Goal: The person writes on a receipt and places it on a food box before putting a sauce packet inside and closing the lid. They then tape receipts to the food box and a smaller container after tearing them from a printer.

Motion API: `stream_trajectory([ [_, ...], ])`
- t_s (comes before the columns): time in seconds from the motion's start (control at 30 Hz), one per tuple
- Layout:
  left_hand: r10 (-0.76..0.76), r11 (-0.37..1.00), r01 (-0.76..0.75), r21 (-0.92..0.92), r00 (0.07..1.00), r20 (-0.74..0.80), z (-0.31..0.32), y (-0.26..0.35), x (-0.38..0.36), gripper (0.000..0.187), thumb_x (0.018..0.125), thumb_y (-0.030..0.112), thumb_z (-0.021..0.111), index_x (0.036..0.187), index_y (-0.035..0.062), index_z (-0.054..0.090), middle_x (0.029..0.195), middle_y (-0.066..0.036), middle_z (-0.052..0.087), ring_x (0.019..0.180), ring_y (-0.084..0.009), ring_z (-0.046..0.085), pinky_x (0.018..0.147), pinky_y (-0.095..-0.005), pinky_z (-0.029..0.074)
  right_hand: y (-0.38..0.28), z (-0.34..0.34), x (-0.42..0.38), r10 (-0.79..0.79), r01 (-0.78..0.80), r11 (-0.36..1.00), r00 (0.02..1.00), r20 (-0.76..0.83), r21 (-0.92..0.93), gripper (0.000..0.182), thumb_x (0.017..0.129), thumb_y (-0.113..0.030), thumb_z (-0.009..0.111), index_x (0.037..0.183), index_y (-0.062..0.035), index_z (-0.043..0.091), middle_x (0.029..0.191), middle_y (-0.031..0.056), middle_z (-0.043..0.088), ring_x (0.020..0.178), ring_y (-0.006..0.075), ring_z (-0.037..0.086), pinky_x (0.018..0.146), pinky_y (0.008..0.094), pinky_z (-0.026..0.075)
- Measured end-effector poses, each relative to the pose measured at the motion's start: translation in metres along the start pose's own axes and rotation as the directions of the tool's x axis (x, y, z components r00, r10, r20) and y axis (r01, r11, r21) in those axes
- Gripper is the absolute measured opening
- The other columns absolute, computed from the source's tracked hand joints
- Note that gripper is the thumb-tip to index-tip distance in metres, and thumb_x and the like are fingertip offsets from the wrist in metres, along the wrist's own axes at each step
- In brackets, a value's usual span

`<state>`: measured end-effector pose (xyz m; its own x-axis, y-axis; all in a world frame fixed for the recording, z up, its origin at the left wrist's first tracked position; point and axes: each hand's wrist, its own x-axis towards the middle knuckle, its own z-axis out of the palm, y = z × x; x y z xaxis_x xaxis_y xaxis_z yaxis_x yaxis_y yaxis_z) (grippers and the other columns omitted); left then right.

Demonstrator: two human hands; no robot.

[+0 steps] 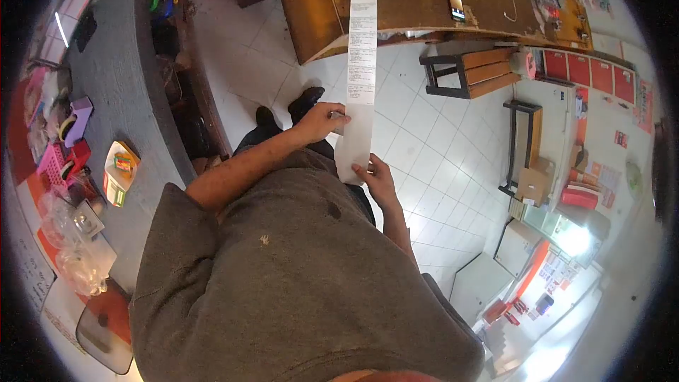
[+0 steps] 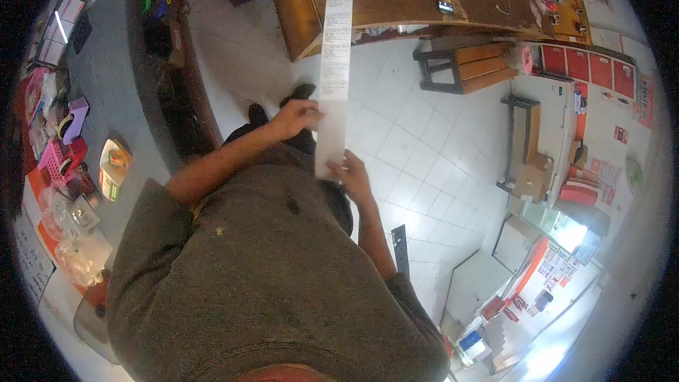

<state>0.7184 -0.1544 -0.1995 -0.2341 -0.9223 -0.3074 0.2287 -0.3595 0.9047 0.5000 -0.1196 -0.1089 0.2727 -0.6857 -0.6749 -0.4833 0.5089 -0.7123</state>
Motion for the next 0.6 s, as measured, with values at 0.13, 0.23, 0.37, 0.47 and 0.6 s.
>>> stream_trajectory([
  [0.13, 0.088, 0.996, -0.088, 0.006, 0.991, -0.105, -0.006, 0.025, 0.005, 0.024, 0.086, 0.019, 0.065, 0.098, -0.0014, 0.067, 0.085, -0.006, 0.068, 0.075, -0.0118, 0.059, 0.071, -0.0270, 0.047, -0.004, -0.002, -0.015, -0.029, 0.019, 0.993, 0.996, 0.088, 0.118, 0.037, 0.086, -0.013, 0.068, 0.120, -0.0008, 0.056, 0.098, 0.0163, 0.068, 0.091, 0.0194, 0.064, 0.078, 0.0323, 0.052],
  [0.23, 0.162, 0.985, -0.151, 0.085, 0.977, -0.138, -0.021, 0.048, 0.030, 0.024, 0.085, 0.020, 0.067, 0.098, -0.0001, 0.067, 0.086, -0.005, 0.068, 0.077, -0.0110, 0.059, 0.071, -0.0263, 0.046, -0.011, -0.006, -0.022, 0.000, -0.013, 0.995, 0.992, 0.127, 0.101, 0.034, 0.085, -0.008, 0.068, 0.117, -0.0007, 0.057, 0.096, 0.0158, 0.069, 0.091, 0.0189, 0.065, 0.080, 0.0321, 0.052],
  [0.37, 0.130, 0.991, -0.128, 0.024, 0.950, -0.284, -0.034, 0.077, 0.064, 0.027, 0.083, 0.023, 0.069, 0.099, 0.0014, 0.067, 0.087, -0.005, 0.067, 0.079, -0.0118, 0.058, 0.070, -0.0262, 0.045, -0.024, -0.008, -0.023, -0.044, 0.039, 0.997, 0.996, 0.083, 0.059, 0.028, 0.086, -0.006, 0.066, 0.112, 0.0009, 0.058, 0.093, 0.0142, 0.070, 0.088, 0.0174, 0.065, 0.082, 0.0318, 0.051],
  [0.47, 0.167, 0.984, -0.177, -0.006, 0.937, -0.308, -0.043, 0.112, 0.072, 0.029, 0.082, 0.025, 0.071, 0.101, 0.0033, 0.068, 0.086, -0.006, 0.066, 0.080, -0.0127, 0.058, 0.069, -0.0265, 0.045, -0.032, -0.006, -0.025, -0.067, 0.062, 0.991, 0.997, 0.039, 0.123, 0.024, 0.086, -0.003, 0.066, 0.108, 0.0019, 0.058, 0.092, 0.0128, 0.070, 0.086, 0.0151, 0.065, 0.084, 0.0308, 0.050],
  [0.6, 0.147, 0.989, -0.143, 0.034, 0.949, -0.278, -0.045, 0.127, 0.083, 0.028, 0.082, 0.024, 0.070, 0.102, 0.0048, 0.069, 0.090, -0.005, 0.066, 0.083, -0.0125, 0.058, 0.073, -0.0249, 0.045, -0.051, -0.002, -0.032, -0.146, 0.145, 0.967, 0.989, -0.011, 0.208, 0.020, 0.086, -0.001, 0.064, 0.106, 0.0017, 0.058, 0.092, 0.0126, 0.071, 0.085, 0.0133, 0.065, 0.081, 0.0289, 0.051],
])
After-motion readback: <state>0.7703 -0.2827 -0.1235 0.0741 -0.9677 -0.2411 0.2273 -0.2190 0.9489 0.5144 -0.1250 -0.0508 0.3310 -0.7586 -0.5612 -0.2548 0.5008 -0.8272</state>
